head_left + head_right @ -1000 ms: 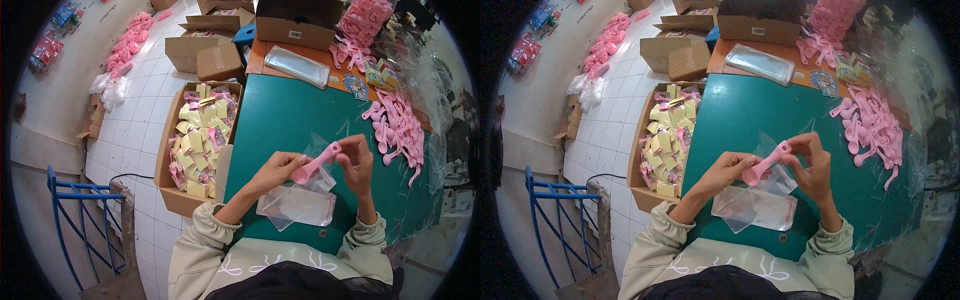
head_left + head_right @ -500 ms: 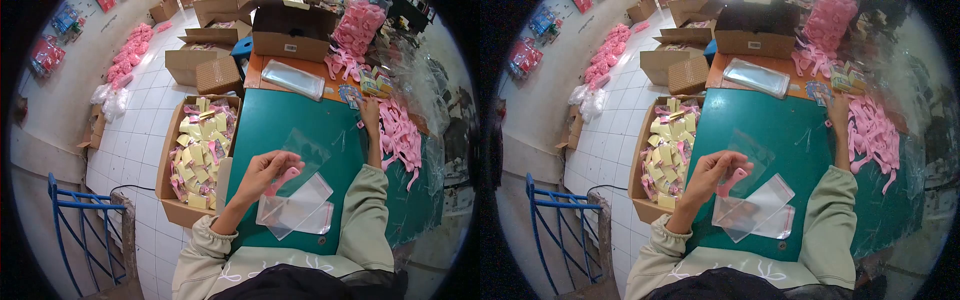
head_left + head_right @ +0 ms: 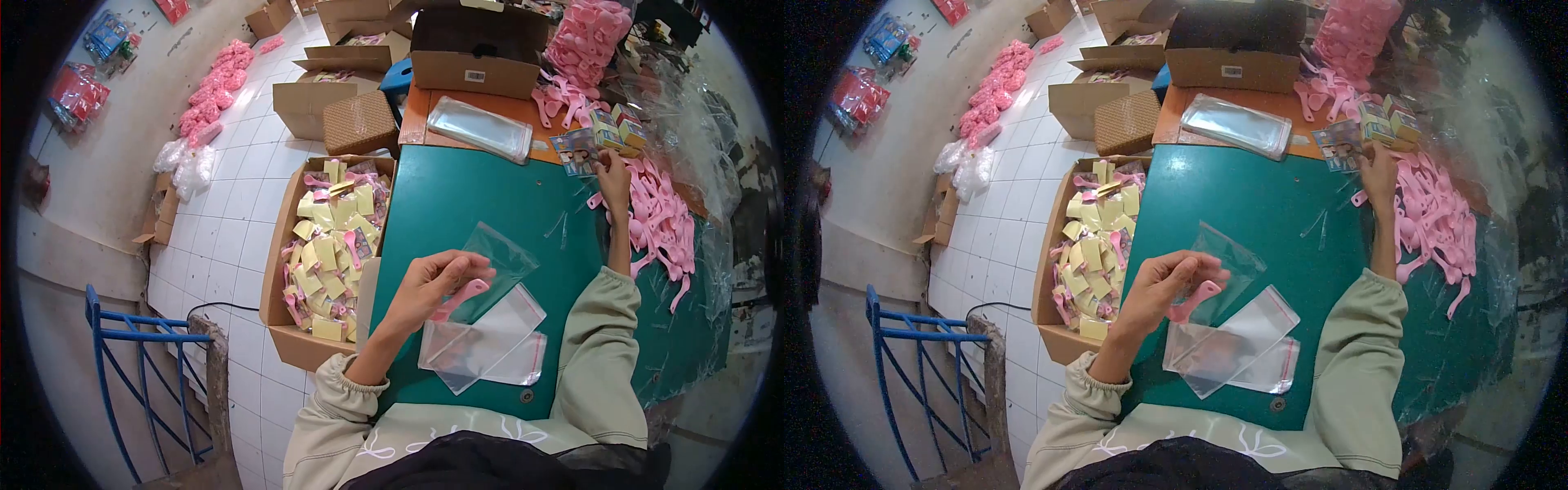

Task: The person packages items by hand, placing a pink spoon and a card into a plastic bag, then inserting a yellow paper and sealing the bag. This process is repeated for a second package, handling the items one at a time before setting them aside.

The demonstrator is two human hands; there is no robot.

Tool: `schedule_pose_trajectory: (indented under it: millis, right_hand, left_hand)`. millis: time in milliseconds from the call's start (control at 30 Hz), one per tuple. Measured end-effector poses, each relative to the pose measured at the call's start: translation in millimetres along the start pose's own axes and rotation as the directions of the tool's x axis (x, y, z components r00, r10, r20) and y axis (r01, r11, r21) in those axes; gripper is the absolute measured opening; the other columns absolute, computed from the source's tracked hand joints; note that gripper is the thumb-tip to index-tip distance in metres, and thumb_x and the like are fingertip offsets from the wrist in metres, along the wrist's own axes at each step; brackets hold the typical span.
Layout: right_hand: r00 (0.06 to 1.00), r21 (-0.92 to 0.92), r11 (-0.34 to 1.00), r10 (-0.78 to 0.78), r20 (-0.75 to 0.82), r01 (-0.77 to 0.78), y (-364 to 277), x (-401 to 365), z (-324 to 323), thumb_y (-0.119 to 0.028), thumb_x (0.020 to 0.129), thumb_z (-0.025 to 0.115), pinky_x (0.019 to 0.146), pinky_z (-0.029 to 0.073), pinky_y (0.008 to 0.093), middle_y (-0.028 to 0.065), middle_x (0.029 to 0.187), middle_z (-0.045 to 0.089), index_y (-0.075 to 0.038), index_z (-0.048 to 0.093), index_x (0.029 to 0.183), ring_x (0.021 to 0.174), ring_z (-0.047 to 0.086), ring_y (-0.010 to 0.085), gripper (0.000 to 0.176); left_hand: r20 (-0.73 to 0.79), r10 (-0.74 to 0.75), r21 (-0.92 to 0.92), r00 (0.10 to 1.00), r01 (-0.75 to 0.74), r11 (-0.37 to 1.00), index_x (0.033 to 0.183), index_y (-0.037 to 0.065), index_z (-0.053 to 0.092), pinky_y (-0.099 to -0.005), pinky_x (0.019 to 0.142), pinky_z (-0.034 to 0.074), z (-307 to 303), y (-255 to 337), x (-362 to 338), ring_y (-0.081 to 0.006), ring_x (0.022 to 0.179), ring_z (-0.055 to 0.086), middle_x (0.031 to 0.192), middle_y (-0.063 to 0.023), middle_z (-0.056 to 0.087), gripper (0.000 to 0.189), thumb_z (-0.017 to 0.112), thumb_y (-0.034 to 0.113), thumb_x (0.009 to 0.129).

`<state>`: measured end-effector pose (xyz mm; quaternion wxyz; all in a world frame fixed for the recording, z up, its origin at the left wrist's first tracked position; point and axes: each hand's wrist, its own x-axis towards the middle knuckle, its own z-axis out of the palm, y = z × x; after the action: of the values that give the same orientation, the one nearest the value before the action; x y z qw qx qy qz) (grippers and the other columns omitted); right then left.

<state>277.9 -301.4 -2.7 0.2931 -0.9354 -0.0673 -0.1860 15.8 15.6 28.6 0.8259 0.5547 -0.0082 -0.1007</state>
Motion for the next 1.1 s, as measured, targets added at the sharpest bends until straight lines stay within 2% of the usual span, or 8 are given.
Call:
schedule_pose_trajectory:
  millis: [133,200,267,567,767,867,1067,1100]
  right_hand:
    - [0.912,0.334,0.903,-0.351,0.211,0.271,-80,-17,-32,-0.006,0.085,0.054,0.068,0.048,0.0252,0.0061,0.087,0.065,-0.001,0.058,0.099,0.077,0.062,0.0136,0.016]
    - [0.846,0.492,0.867,-0.318,0.429,0.076,-150,-46,-60,-0.004,0.082,0.057,0.072,0.048,0.0287,0.0103,0.09,0.064,-0.001,0.059,0.101,0.081,0.063,0.0174,0.019]
    - [0.794,0.548,0.813,-0.459,0.398,0.196,-184,-69,-70,-0.005,0.082,0.059,0.068,0.049,0.0269,0.0089,0.089,0.064,-0.001,0.06,0.099,0.079,0.062,0.015,0.017]
    - [0.653,0.449,0.769,-0.631,0.419,0.454,-203,-91,-87,0.0,0.08,0.06,0.052,0.045,0.0254,0.0038,0.09,0.064,-0.006,0.064,0.095,0.076,0.062,0.0142,0.016]
    - [0.798,0.475,0.81,-0.518,0.307,0.343,-203,-93,-89,-0.004,0.079,0.062,0.065,0.048,0.0336,0.0097,0.087,0.063,-0.006,0.062,0.093,0.077,0.062,0.0255,0.014]
    - [0.614,0.476,0.732,-0.675,0.409,0.487,-202,-93,-86,-0.003,0.078,0.063,0.064,0.048,0.034,0.0094,0.085,0.062,-0.006,0.062,0.092,0.076,0.062,0.0259,0.015]
    - [0.532,0.468,0.754,-0.657,0.534,0.461,-210,-98,-80,-0.001,0.076,0.063,0.062,0.049,0.0336,0.0097,0.083,0.06,-0.006,0.061,0.092,0.074,0.062,0.0252,0.017]
    - [0.59,0.455,0.768,-0.639,0.494,0.451,-210,-98,-81,-0.001,0.076,0.063,0.061,0.049,0.0333,0.0095,0.083,0.06,-0.006,0.06,0.092,0.074,0.062,0.0245,0.017]
  left_hand:
    - [-0.018,0.0,0.007,1.0,0.0,1.0,0.108,-0.006,0.058,-0.0257,0.078,0.052,0,2,0,-0.0166,0.087,0.064,0.097,-0.0153,0.066,0.034,0.044,0.023,0.097]
    - [-0.018,0.006,-0.041,1.0,-0.007,0.999,0.108,-0.007,0.058,-0.0214,0.074,0.052,2,4,0,-0.0158,0.087,0.063,0.098,-0.0157,0.065,0.033,0.046,0.021,0.097]
    - [-0.019,0.007,-0.054,1.0,-0.008,0.998,0.108,-0.008,0.057,-0.0191,0.072,0.052,1,4,-1,-0.0152,0.087,0.063,0.098,-0.0157,0.065,0.032,0.047,0.02,0.096]
    - [-0.001,0.023,-0.025,1.0,-0.023,0.999,0.108,-0.009,0.057,-0.0204,0.075,0.052,-4,0,-2,-0.0149,0.088,0.062,0.096,-0.0136,0.064,0.032,0.048,0.019,0.096]
    - [-0.01,0.009,-0.035,1.0,-0.01,0.999,0.109,-0.009,0.058,-0.0223,0.078,0.052,1,7,-5,-0.0149,0.087,0.063,0.096,-0.013,0.064,0.032,0.047,0.019,0.096]
    - [0.003,0.016,0.003,1.0,-0.016,1.0,0.109,-0.008,0.058,-0.0214,0.077,0.052,-2,3,-5,-0.0138,0.087,0.062,0.095,-0.0112,0.063,0.031,0.047,0.018,0.096]
    - [0.066,0.034,0.06,0.997,-0.038,0.997,0.107,-0.007,0.059,-0.0193,0.072,0.051,-2,-2,-6,-0.0107,0.087,0.061,0.091,-0.0079,0.063,0.03,0.047,0.018,0.096]
    - [0.079,0.021,0.105,0.997,-0.03,0.994,0.107,-0.007,0.059,-0.0191,0.072,0.051,-6,-4,-5,-0.011,0.086,0.061,0.091,-0.0084,0.064,0.03,0.047,0.019,0.096]
